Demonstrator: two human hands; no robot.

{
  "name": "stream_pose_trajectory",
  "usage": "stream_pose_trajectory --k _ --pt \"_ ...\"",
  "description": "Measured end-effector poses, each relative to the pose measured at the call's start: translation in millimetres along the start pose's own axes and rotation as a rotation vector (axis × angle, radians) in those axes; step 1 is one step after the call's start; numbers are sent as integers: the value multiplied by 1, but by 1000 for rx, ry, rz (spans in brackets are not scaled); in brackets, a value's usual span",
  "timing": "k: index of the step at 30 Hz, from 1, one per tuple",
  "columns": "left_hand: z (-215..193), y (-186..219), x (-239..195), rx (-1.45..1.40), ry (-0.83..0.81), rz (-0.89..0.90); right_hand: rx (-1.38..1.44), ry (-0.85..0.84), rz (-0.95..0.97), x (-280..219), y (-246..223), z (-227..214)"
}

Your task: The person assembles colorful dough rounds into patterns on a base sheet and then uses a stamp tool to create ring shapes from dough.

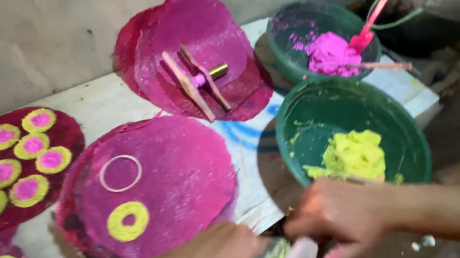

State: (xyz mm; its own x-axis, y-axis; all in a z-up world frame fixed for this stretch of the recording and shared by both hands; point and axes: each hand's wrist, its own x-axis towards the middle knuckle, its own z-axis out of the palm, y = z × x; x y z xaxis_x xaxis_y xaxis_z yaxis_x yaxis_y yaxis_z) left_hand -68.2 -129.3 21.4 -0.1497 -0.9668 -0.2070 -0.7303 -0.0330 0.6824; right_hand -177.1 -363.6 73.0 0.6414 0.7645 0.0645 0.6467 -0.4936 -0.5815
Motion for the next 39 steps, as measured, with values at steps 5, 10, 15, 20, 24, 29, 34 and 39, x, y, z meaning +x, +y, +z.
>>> stream_pose_trajectory --k 5,10,15,20,24,29,34,39 --pt "-2 45 31 -17 83 15 353 -80 90 -82 6 19" --pt "28 28 73 37 174 -214 383 4 67 -154 25 16" --pt "46 -53 75 -340 305 -711 -141 240 15 -217 42 -7" --pt "84 -84 101 -1529 72 -218 -1061 408 -89 -245 77 -18" --pt "114 -44 167 -1471 170 -211 -1159 484 -119 -241 97 -25" --pt "109 0 192 -1168 397 -200 -933 698 25 -236 70 -14" --pt "104 13 196 -1118 457 -194 -771 941 108 -237 19 10" --pt "104 14 203 -1020 477 -227 -653 829 214 -227 5 8"
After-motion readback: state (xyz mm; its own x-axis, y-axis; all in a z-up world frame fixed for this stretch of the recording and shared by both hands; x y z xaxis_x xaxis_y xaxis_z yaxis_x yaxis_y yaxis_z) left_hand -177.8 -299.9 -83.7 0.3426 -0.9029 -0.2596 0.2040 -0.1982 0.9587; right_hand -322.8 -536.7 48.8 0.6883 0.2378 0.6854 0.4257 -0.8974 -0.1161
